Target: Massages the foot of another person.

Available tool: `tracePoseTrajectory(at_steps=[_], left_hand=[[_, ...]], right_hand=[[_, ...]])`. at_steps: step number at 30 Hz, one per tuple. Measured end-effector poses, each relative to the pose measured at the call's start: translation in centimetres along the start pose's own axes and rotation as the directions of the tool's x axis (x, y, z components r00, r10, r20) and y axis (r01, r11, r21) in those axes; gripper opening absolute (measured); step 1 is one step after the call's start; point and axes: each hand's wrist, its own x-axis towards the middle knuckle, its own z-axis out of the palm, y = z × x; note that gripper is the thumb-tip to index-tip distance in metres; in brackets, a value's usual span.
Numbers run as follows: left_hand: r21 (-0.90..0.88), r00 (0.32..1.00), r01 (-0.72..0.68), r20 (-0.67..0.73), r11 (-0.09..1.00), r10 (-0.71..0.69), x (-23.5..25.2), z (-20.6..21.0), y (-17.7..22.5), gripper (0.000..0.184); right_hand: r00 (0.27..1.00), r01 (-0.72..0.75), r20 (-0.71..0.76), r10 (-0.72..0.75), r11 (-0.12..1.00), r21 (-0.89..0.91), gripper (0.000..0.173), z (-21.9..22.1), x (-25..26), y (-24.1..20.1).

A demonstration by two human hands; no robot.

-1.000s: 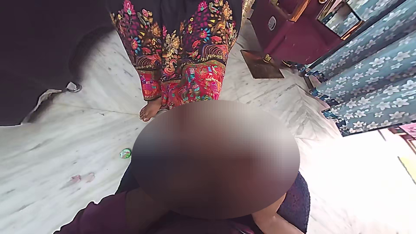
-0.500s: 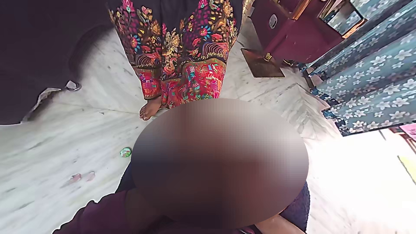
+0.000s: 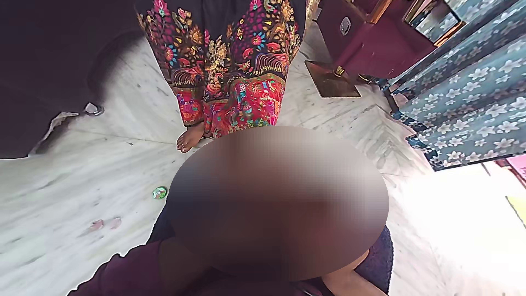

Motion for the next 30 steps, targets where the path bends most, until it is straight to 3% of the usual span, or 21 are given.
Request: tracePoseTrajectory(at_steps=[14,23,30], left_hand=[[0.005,1.0,0.014,-0.016,1.0,-0.014,-0.01,0.04,0.19,0.016],[0.016,0.999,0.021,-0.042,1.0,-0.02,0.16,0.19,0.3,0.016],[-0.006,0.999,0.028,-0.035,1.0,-0.028,0.19,0.19,0.3,0.017]], right_hand=[[0.999,0.046,-0.018,-0.046,0.999,-0.023,0.015,0.59,-0.29,0.05],[1.0,-0.004,-0.005,0.004,1.0,-0.003,0.006,0.29,0.01,0.03],[0.998,0.06,-0.005,-0.061,0.986,-0.157,0.008,-0.16,-0.17,0.27]])
